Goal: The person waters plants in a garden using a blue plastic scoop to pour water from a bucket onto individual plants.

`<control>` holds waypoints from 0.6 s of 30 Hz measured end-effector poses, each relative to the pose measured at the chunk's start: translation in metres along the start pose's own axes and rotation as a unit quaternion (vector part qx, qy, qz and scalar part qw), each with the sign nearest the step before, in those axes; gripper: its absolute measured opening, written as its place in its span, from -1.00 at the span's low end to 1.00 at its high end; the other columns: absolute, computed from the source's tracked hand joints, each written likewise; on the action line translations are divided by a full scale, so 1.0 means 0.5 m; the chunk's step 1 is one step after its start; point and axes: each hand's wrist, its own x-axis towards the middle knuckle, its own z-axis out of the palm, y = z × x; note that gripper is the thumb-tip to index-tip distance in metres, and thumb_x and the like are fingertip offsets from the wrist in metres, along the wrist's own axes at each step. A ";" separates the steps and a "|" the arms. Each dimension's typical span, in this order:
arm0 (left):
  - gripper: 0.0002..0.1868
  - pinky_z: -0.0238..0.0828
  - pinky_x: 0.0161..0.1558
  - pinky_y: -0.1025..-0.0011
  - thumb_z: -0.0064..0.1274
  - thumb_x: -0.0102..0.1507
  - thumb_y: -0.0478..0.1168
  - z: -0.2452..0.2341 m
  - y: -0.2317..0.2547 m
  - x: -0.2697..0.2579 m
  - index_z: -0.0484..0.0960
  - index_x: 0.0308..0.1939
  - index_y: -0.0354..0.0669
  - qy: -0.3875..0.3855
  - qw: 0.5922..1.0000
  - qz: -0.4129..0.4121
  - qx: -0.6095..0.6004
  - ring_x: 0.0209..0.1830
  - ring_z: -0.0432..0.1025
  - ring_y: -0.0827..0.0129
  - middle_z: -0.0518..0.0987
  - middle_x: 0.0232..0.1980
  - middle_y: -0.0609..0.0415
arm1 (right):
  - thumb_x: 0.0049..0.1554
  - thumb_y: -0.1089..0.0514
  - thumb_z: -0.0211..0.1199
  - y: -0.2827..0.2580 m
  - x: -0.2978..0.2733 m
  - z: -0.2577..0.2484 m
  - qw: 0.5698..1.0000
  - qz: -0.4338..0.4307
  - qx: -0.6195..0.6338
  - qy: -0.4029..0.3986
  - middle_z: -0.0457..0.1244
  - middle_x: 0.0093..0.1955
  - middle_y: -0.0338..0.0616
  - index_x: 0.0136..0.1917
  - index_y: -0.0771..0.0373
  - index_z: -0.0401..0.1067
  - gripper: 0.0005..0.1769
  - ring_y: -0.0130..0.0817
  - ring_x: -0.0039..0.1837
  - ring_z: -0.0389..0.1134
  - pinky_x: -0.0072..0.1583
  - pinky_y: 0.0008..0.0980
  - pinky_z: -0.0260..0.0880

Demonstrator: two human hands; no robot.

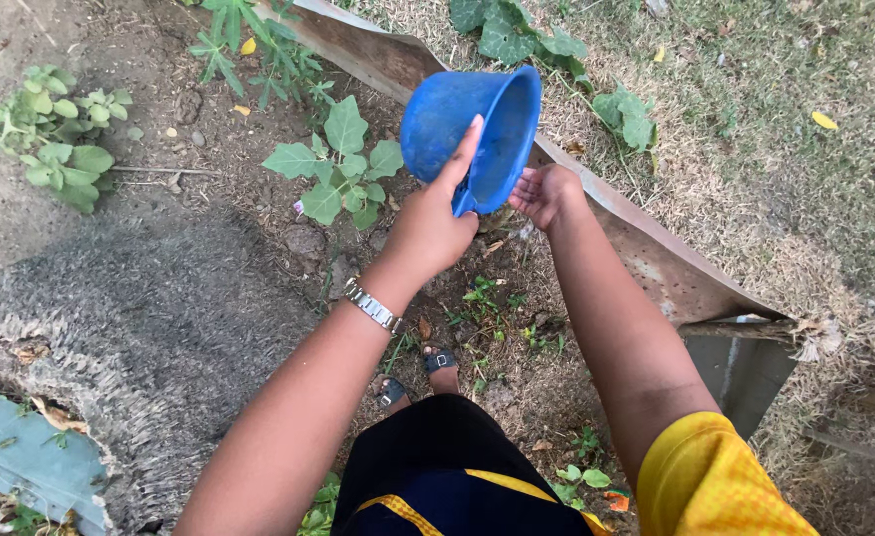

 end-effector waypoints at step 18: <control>0.09 0.51 -0.18 0.01 0.04 0.19 -0.39 -0.014 0.032 -0.023 -0.20 0.58 0.65 -0.033 0.997 -0.049 0.040 -0.17 0.60 -0.15 0.66 -0.09 -0.24 | 0.35 0.05 -0.17 0.011 -0.047 0.075 0.997 -0.034 -0.062 0.013 0.30 -0.29 -0.21 -0.06 0.22 0.45 -0.61 -0.45 -0.29 0.27 -0.26 -0.47 0.33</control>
